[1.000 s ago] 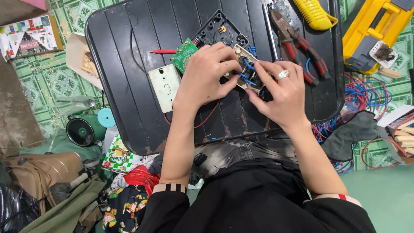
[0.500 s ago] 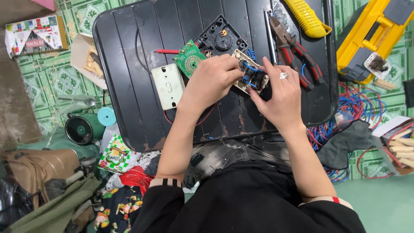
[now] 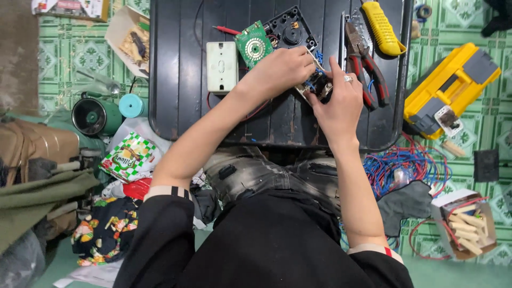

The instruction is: The person is wiring an electrical outlet, using a screwdriver to secure wires into terminals and pliers to adjust them.

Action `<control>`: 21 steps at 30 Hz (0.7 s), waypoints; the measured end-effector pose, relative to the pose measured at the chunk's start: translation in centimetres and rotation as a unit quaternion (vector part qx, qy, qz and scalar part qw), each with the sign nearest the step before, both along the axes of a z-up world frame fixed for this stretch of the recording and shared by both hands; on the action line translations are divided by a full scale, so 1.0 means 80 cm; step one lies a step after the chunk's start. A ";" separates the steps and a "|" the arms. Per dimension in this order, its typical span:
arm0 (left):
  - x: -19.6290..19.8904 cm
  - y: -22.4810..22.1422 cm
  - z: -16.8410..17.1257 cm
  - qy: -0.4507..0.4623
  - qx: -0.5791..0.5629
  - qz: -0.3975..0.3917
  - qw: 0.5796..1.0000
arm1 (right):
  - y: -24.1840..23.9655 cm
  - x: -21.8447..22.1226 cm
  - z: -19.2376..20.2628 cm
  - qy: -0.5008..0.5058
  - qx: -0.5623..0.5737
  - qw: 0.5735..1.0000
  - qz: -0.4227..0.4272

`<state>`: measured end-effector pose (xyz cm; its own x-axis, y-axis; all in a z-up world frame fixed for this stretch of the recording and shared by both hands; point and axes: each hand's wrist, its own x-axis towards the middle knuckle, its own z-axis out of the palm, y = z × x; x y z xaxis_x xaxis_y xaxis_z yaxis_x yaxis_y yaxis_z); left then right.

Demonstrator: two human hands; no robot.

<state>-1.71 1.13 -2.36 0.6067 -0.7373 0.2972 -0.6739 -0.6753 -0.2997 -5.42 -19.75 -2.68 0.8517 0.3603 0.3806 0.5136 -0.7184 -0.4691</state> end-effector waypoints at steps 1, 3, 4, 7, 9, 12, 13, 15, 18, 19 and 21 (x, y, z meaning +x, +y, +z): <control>-0.002 -0.002 -0.004 -0.006 0.002 0.004 1.000 | 0.000 -0.003 -0.001 -0.006 0.002 1.000 0.004; 0.001 -0.002 -0.011 -0.019 -0.001 -0.001 1.000 | 0.001 -0.004 -0.003 -0.014 -0.014 1.000 -0.015; 0.000 -0.002 -0.004 -0.024 0.000 0.003 1.000 | 0.001 -0.004 -0.005 -0.019 -0.013 1.000 -0.011; -0.005 -0.001 0.005 0.042 -0.033 0.002 0.999 | 0.000 -0.007 -0.012 -0.039 -0.019 0.999 -0.016; -0.001 -0.002 0.002 0.050 -0.033 0.005 0.998 | -0.002 -0.004 -0.014 -0.040 -0.011 0.999 -0.012; 0.013 -0.001 -0.011 0.081 -0.137 0.008 0.987 | -0.001 -0.004 -0.022 -0.061 -0.022 0.998 -0.022; 0.007 0.000 -0.012 0.075 -0.138 0.008 0.988 | 0.001 -0.008 -0.026 -0.066 -0.023 0.997 -0.021; -0.001 0.000 -0.013 0.126 -0.253 0.025 0.959 | 0.003 -0.011 -0.034 -0.081 0.004 0.996 -0.028; -0.034 0.006 -0.019 0.105 -0.352 0.022 0.930 | 0.004 -0.021 -0.037 -0.124 0.022 0.992 -0.019; -0.040 0.004 -0.026 0.107 -0.353 0.024 0.929 | 0.002 -0.021 -0.041 -0.121 0.021 0.992 -0.018; -0.050 0.004 -0.040 0.018 -0.390 -0.004 0.920 | 0.001 -0.020 -0.048 -0.150 0.039 0.988 -0.020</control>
